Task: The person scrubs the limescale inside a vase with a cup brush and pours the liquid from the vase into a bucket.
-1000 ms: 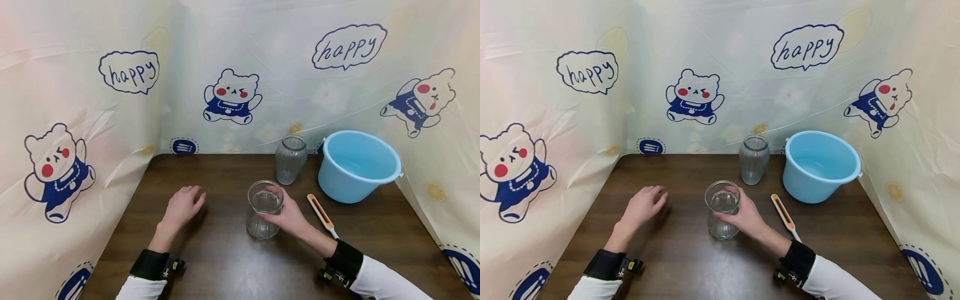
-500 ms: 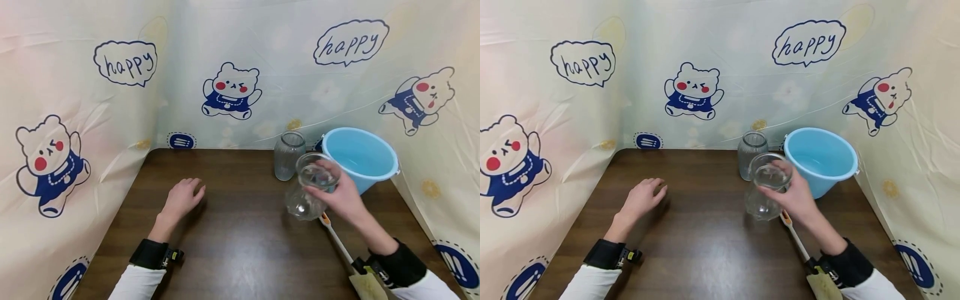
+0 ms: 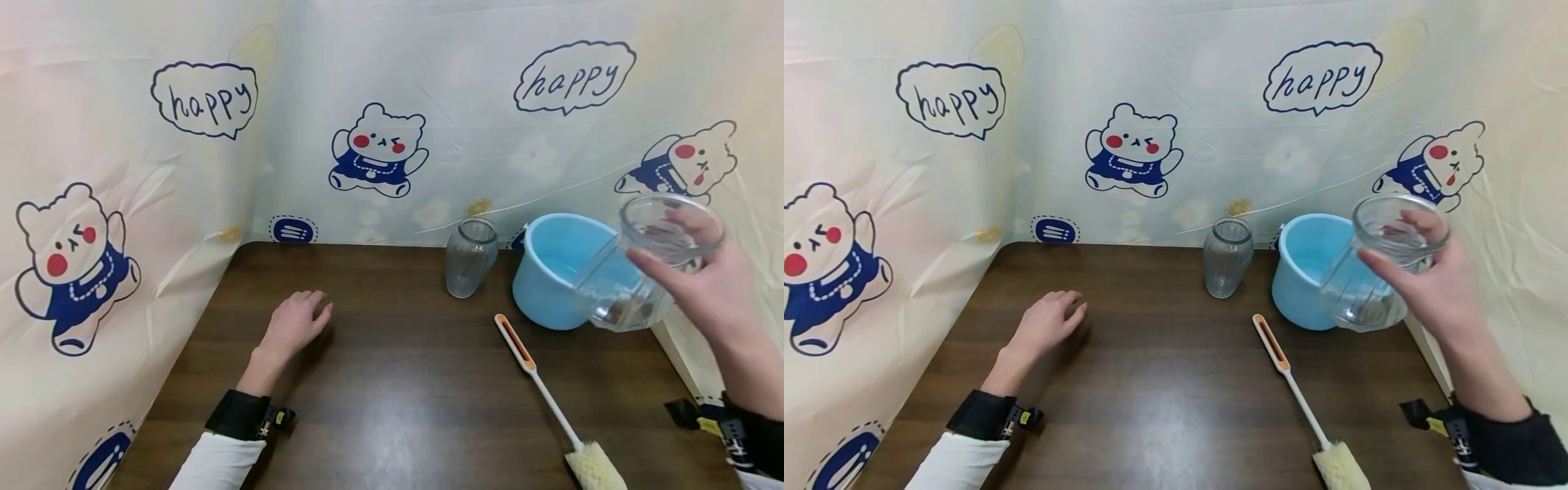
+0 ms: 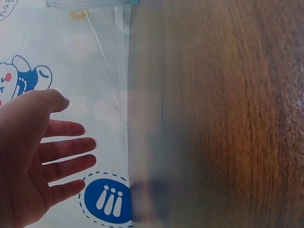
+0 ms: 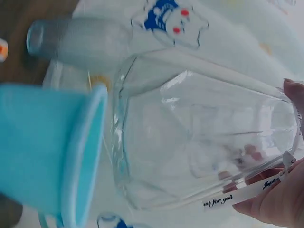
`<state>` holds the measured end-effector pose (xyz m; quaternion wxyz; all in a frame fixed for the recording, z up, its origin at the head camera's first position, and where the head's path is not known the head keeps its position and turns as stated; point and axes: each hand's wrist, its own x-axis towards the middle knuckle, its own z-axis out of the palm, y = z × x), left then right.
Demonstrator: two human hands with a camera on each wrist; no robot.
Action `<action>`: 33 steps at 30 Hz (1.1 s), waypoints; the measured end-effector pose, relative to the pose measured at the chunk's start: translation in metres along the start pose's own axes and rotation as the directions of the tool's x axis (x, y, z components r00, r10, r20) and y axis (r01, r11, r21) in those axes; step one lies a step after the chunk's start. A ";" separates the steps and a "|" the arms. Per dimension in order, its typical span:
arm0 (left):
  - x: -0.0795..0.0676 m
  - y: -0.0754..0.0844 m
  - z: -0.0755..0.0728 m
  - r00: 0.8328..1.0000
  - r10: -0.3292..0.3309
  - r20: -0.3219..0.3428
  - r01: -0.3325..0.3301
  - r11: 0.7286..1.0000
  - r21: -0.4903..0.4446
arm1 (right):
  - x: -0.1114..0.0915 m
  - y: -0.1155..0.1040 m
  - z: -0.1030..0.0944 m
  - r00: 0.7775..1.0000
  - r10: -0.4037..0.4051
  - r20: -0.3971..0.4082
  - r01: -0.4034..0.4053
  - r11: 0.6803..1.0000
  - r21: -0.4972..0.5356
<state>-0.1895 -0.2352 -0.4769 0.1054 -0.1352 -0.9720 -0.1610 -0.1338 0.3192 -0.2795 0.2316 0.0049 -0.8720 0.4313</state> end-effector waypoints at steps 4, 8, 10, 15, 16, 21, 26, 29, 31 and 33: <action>0.001 0.000 -0.001 1.000 -0.012 0.020 0.012 1.000 -0.011 | 0.012 0.005 -0.015 0.999 0.046 -0.019 -0.048 0.988 -0.146; -0.001 -0.001 0.000 0.999 -0.018 0.031 0.019 1.000 -0.010 | 0.025 0.016 -0.019 0.997 0.082 0.003 -0.078 0.962 -0.262; -0.002 -0.002 0.001 0.999 -0.019 0.026 0.020 1.000 -0.013 | 0.034 0.026 -0.017 0.999 0.017 0.028 -0.009 0.960 -0.281; -0.004 -0.002 0.003 0.999 -0.032 0.006 0.032 0.999 -0.036 | 0.056 0.056 -0.009 0.945 -0.315 0.083 0.323 0.871 -0.371; -0.004 -0.002 0.003 0.999 -0.037 0.007 0.037 0.999 -0.038 | 0.059 0.062 -0.007 0.927 -0.365 0.090 0.369 0.834 -0.411; -0.006 -0.004 0.001 0.998 -0.055 0.016 0.055 0.997 -0.046 | 0.069 0.080 0.001 0.899 -0.424 0.113 0.409 0.715 -0.567; -0.007 -0.005 0.000 0.998 -0.060 0.027 0.061 0.997 -0.041 | 0.077 0.090 0.008 0.929 -0.331 0.167 0.362 0.715 -0.597; -0.007 -0.005 0.000 0.997 -0.069 0.042 0.071 0.997 -0.043 | 0.079 0.096 0.010 0.927 -0.300 0.226 0.374 0.689 -0.620; -0.008 -0.005 0.000 0.996 -0.075 0.048 0.077 0.996 -0.045 | 0.080 0.100 0.011 0.908 -0.323 0.268 0.418 0.648 -0.637; -0.007 -0.005 0.000 0.996 -0.075 0.051 0.077 0.996 -0.049 | 0.080 0.102 0.012 0.883 -0.361 0.299 0.466 0.597 -0.653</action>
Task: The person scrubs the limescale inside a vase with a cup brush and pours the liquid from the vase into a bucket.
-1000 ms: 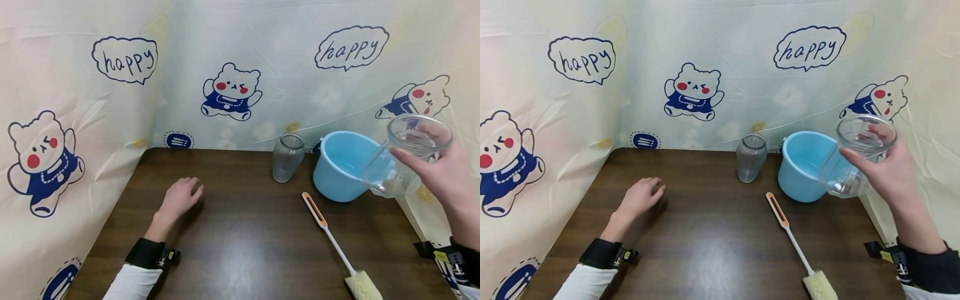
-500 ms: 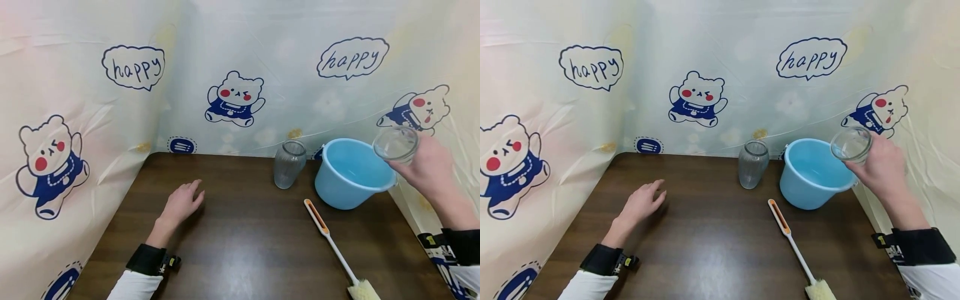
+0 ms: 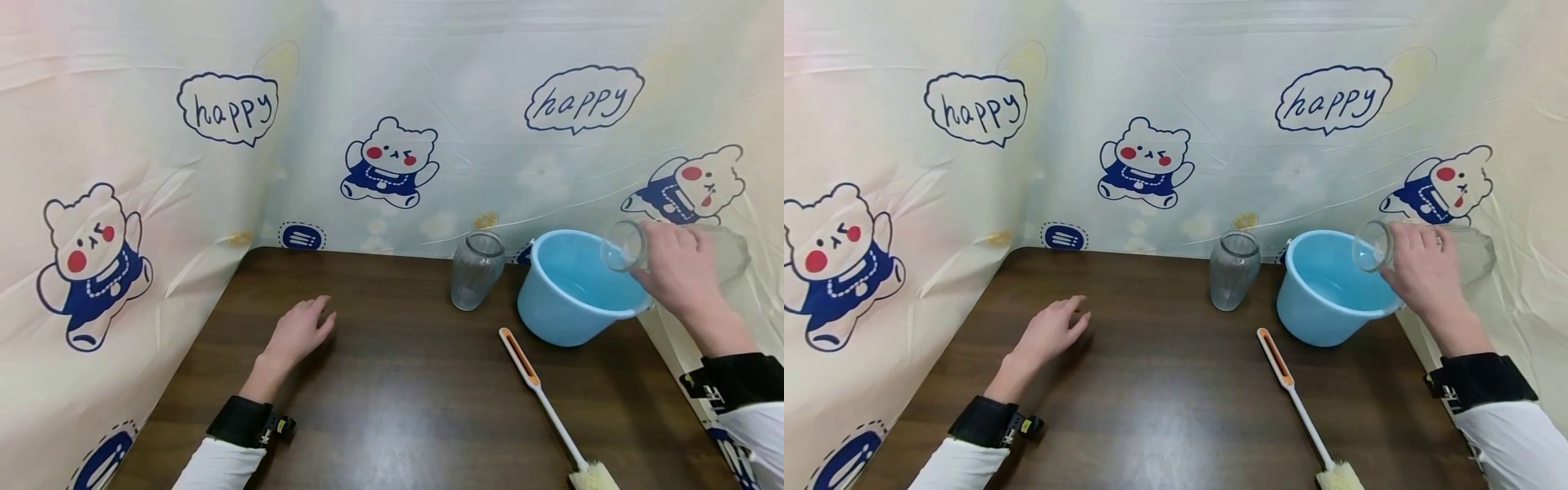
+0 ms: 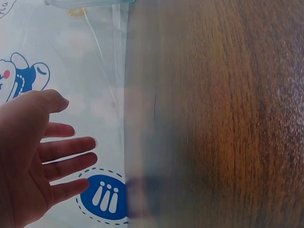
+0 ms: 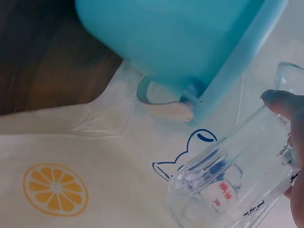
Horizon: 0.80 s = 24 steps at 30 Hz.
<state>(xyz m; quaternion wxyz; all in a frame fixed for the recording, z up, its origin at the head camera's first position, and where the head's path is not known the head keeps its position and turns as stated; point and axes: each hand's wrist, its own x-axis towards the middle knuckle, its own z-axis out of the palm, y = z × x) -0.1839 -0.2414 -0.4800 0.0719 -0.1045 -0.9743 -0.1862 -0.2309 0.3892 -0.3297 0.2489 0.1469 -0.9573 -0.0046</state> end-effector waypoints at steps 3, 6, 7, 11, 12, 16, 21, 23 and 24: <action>0.001 -0.001 0.000 1.000 0.007 0.001 -0.007 1.000 0.001 | -0.002 0.000 0.006 0.994 -0.096 -0.043 0.093 0.994 -0.057; 0.000 0.000 0.001 1.000 0.019 -0.010 -0.019 1.000 0.000 | -0.002 0.001 0.011 0.982 -0.175 -0.069 0.169 0.982 -0.087; 0.000 0.000 0.002 1.000 0.023 -0.016 -0.023 1.000 0.002 | -0.003 0.002 0.013 0.978 -0.196 -0.069 0.190 0.977 -0.092; -0.002 0.001 0.004 0.999 0.028 -0.019 -0.028 1.000 -0.001 | -0.009 0.007 0.019 0.965 -0.262 -0.012 0.258 0.958 -0.127; -0.003 0.001 0.004 1.000 0.026 -0.013 -0.026 1.000 -0.001 | -0.010 0.007 0.020 0.962 -0.273 0.001 0.270 0.953 -0.136; -0.004 0.002 0.004 1.000 0.023 0.017 -0.023 1.000 -0.010 | -0.012 0.009 0.023 0.948 -0.319 0.000 0.316 0.939 -0.139; -0.003 0.003 0.003 0.998 0.035 0.044 -0.035 0.999 -0.010 | -0.012 0.006 0.021 0.936 -0.351 0.023 0.352 0.929 -0.117; -0.002 0.003 0.003 0.998 0.034 0.053 -0.034 0.999 -0.007 | -0.012 0.003 0.020 0.933 -0.358 0.046 0.361 0.926 -0.114; -0.002 0.002 0.002 0.998 0.033 0.058 -0.032 0.999 -0.005 | -0.012 0.001 0.020 0.931 -0.362 0.051 0.365 0.924 -0.114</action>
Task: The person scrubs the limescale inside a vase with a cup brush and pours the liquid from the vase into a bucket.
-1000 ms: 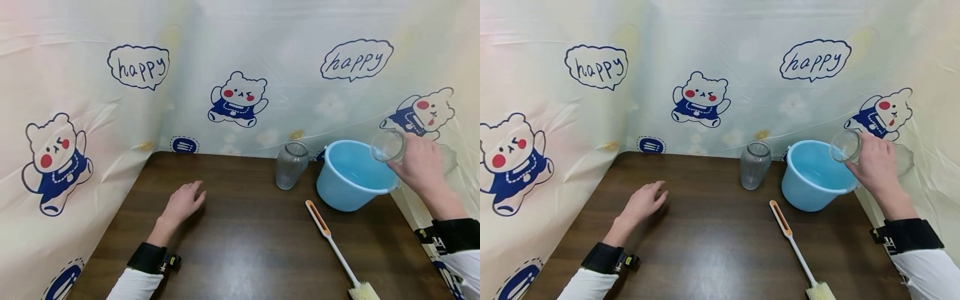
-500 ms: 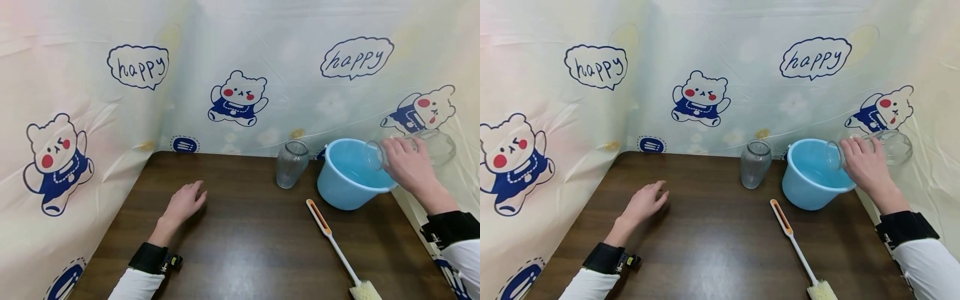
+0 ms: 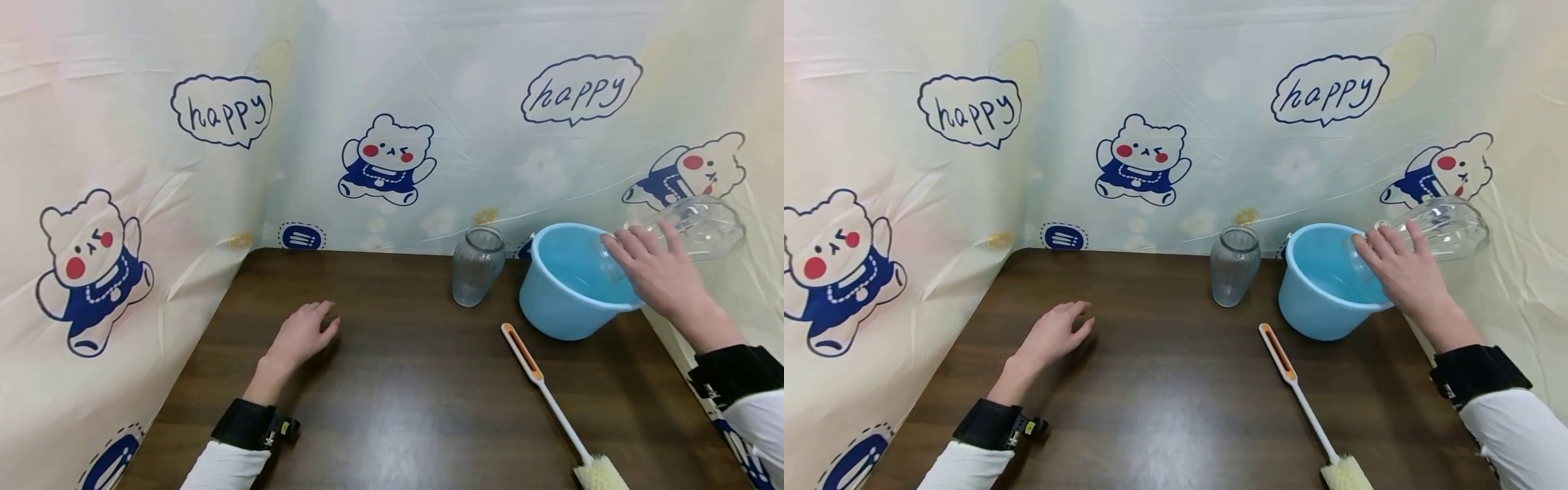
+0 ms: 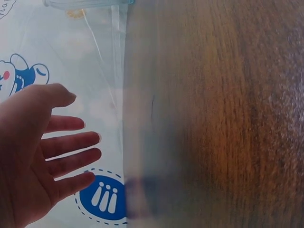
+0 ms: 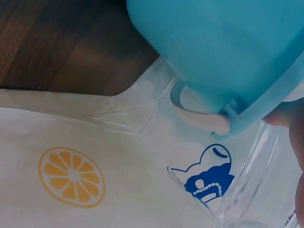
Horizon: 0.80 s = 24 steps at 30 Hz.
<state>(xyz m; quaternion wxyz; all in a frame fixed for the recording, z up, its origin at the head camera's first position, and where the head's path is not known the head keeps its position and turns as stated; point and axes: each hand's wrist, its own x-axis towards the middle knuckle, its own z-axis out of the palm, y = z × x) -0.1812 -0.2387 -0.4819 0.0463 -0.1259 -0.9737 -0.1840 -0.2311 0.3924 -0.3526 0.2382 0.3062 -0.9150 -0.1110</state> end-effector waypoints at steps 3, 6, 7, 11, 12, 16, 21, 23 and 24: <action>-0.001 0.000 -0.001 1.000 -0.004 0.012 0.004 1.000 -0.004 | 0.001 -0.004 -0.001 1.000 -0.017 -0.001 0.017 1.000 -0.001; -0.001 0.001 -0.002 1.000 0.001 0.021 -0.001 1.000 -0.010 | 0.002 -0.005 0.000 0.999 -0.029 -0.022 0.029 1.000 0.004; -0.001 0.002 -0.003 1.000 0.003 0.024 -0.003 1.000 -0.010 | 0.002 -0.006 0.000 0.999 -0.029 -0.027 0.029 1.000 0.005; -0.002 0.003 -0.003 0.999 0.002 0.043 -0.002 1.000 0.000 | 0.003 -0.008 -0.002 1.000 -0.007 -0.024 0.007 1.000 0.001; -0.002 0.003 -0.003 0.999 -0.003 0.046 0.003 1.000 0.003 | 0.003 -0.009 -0.003 1.000 0.000 -0.028 0.000 1.000 -0.001; -0.002 0.003 -0.003 0.999 -0.014 0.048 0.014 1.000 0.015 | 0.005 -0.014 -0.008 0.994 0.016 -0.108 -0.015 1.000 0.014; 0.000 0.003 -0.001 0.999 -0.018 0.043 0.017 0.999 0.029 | 0.007 -0.022 -0.017 0.965 0.012 -0.263 -0.002 0.999 0.040; 0.001 0.003 -0.001 0.999 -0.020 0.046 0.018 0.999 0.035 | 0.008 -0.027 -0.022 0.954 0.017 -0.299 -0.002 0.999 0.051; 0.001 0.004 0.000 0.999 -0.019 0.048 0.017 0.999 0.038 | 0.008 -0.029 -0.025 0.949 0.024 -0.315 -0.004 0.998 0.065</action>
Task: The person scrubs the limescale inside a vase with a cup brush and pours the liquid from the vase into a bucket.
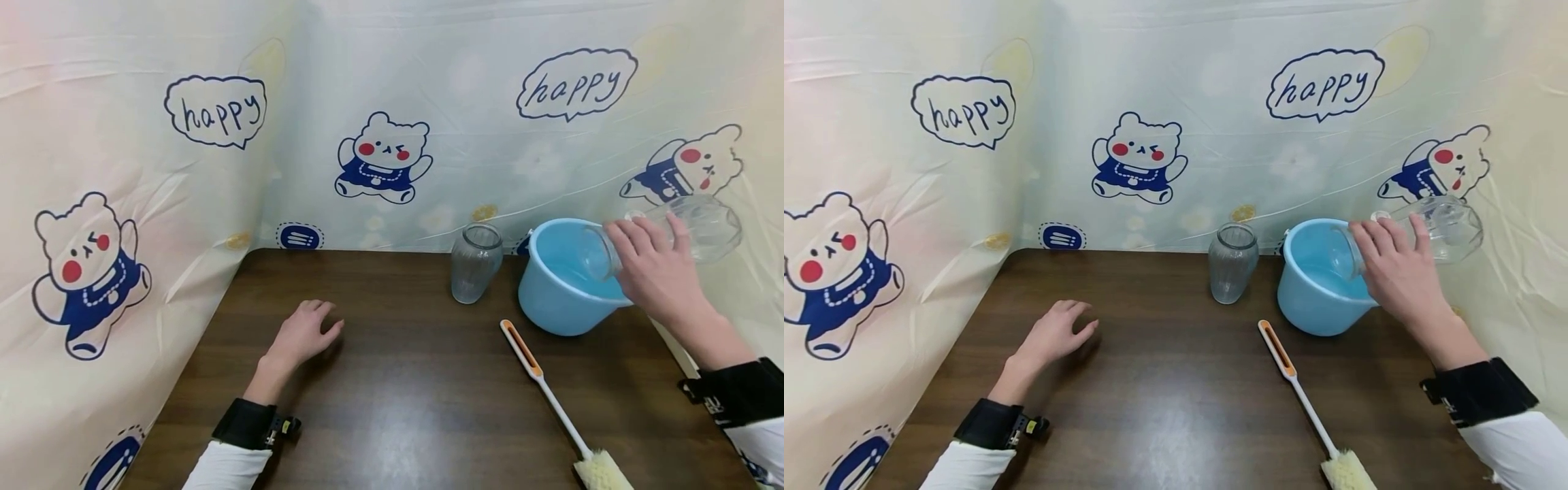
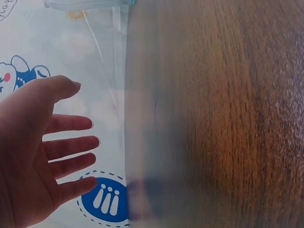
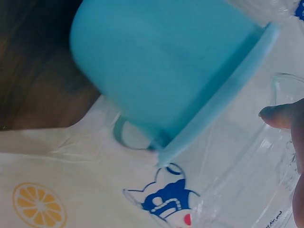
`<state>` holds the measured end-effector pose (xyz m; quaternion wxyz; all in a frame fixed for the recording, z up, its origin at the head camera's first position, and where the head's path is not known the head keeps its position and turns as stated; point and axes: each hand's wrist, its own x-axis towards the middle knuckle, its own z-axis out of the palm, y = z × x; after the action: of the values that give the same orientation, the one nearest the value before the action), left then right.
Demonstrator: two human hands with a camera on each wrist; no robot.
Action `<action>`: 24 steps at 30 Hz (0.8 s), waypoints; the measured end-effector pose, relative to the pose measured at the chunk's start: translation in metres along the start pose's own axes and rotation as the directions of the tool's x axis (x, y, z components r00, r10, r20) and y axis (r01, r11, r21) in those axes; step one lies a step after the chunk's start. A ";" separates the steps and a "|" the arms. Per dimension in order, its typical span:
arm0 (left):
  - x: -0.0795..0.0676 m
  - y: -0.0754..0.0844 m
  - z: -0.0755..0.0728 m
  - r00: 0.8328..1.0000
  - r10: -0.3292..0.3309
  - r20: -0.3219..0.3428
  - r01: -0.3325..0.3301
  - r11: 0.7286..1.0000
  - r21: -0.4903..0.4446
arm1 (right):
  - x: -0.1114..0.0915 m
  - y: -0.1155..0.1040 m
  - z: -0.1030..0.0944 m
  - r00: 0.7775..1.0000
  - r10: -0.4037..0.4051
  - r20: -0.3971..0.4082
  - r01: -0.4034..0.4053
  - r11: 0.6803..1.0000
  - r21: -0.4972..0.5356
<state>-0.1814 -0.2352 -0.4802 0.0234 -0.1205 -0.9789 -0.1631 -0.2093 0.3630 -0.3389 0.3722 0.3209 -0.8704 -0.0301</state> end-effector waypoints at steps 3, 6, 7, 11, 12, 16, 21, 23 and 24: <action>0.000 0.000 0.001 1.000 0.003 0.002 -0.003 1.000 0.000 | 0.003 -0.010 -0.006 0.997 0.046 -0.054 -0.043 0.997 0.056; 0.000 0.000 0.002 1.000 0.006 -0.005 -0.006 1.000 -0.004 | 0.007 -0.021 -0.013 0.986 0.124 -0.108 -0.108 0.984 0.140; 0.000 0.000 0.002 1.000 0.005 -0.008 -0.005 1.000 -0.006 | 0.009 -0.024 -0.014 0.981 0.154 -0.119 -0.133 0.977 0.168; -0.001 0.000 0.003 1.000 0.000 -0.013 0.000 1.000 -0.003 | 0.014 -0.037 -0.020 0.955 0.253 -0.152 -0.210 0.944 0.255; -0.002 0.000 0.003 1.000 -0.001 -0.012 0.001 1.000 -0.003 | 0.016 -0.040 -0.022 0.950 0.268 -0.160 -0.220 0.938 0.267; -0.002 0.000 0.003 1.000 -0.005 -0.013 0.005 1.000 -0.001 | 0.022 -0.047 -0.029 0.939 0.286 -0.191 -0.222 0.928 0.299; -0.002 0.001 0.002 1.000 -0.003 -0.005 0.003 1.000 -0.001 | 0.029 -0.056 -0.038 0.922 0.322 -0.215 -0.217 0.888 0.405; -0.001 0.002 0.002 1.000 -0.002 -0.002 0.002 1.000 -0.002 | 0.031 -0.061 -0.044 0.910 0.376 -0.174 -0.261 0.847 0.464; -0.001 0.002 0.002 1.000 0.000 -0.002 0.000 1.000 -0.004 | 0.033 -0.065 -0.047 0.902 0.407 -0.142 -0.294 0.822 0.488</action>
<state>-0.1798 -0.2332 -0.4817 0.0242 -0.1203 -0.9786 -0.1652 -0.1604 0.3017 -0.3035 0.3880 0.2337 -0.8455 0.2828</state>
